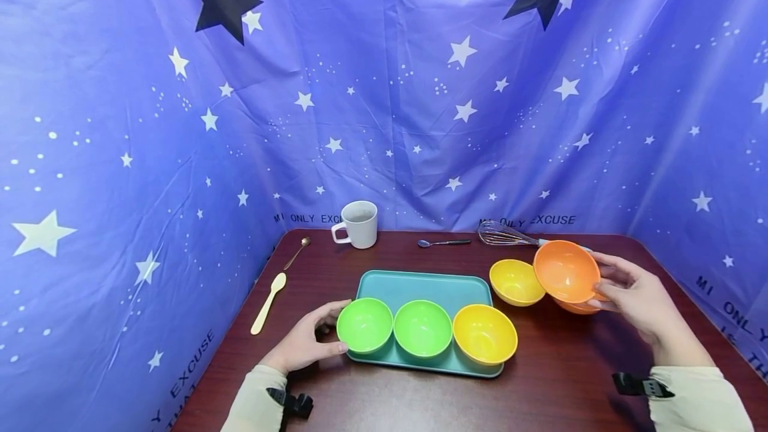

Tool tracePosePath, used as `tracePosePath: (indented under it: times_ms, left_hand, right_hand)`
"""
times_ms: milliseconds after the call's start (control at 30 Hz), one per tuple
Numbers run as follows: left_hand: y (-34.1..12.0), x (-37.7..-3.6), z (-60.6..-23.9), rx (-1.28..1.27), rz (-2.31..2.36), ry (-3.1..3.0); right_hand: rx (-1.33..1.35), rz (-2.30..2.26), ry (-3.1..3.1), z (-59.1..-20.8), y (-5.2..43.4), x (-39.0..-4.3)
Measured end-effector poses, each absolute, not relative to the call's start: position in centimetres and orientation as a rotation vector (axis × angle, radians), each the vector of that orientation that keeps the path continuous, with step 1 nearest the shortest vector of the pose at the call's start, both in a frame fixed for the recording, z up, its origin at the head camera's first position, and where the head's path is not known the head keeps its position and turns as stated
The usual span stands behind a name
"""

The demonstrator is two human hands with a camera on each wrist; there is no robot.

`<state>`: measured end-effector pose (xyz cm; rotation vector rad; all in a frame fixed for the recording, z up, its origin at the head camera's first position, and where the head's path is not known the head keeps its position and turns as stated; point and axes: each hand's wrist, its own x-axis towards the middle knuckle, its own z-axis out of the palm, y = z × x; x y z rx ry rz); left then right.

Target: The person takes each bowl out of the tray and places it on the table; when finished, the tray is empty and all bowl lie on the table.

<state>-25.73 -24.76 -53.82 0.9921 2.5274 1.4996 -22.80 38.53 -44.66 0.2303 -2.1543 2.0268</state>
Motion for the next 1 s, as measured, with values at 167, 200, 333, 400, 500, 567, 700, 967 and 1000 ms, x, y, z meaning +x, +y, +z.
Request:
tracePosePath:
  times_ms: [167,200,333,400,500,567,700,967,1000]
  left_hand:
    - [-24.8,-25.7,-53.9,1.001,1.501,2.528]
    - [-24.8,-25.7,-53.9,1.007,1.503,2.529]
    - [-24.7,-25.7,-53.9,1.02,1.511,2.526]
    - [-24.6,-25.7,-53.9,1.023,1.514,2.524]
    - [-24.7,-25.6,-53.8,1.015,1.517,2.525]
    - [-24.6,-25.6,-53.8,1.019,1.517,2.526]
    - [-24.6,-25.6,-53.7,1.027,1.514,2.529]
    - [-24.6,-25.6,-53.6,1.01,1.507,2.526]
    - [-24.6,-25.6,-53.6,1.009,1.508,2.524]
  right_hand:
    - [0.246,2.107,-2.034,-45.1,40.1,-22.2]
    - [0.257,2.126,-2.004,-45.3,40.4,-22.1]
    - [0.293,2.165,-1.916,-45.9,41.6,-21.7]
    - [0.291,2.179,-1.877,-46.1,42.1,-21.5]
    - [0.259,2.174,-1.832,-46.4,43.1,-21.1]
    - [0.232,2.19,-1.784,-46.6,43.8,-20.7]
    - [0.168,2.214,-1.696,-47.0,45.3,-20.0]
    - [-0.043,2.195,-1.672,-48.1,47.5,-19.2]
    - [-0.055,2.194,-1.667,-48.3,47.7,-19.2]
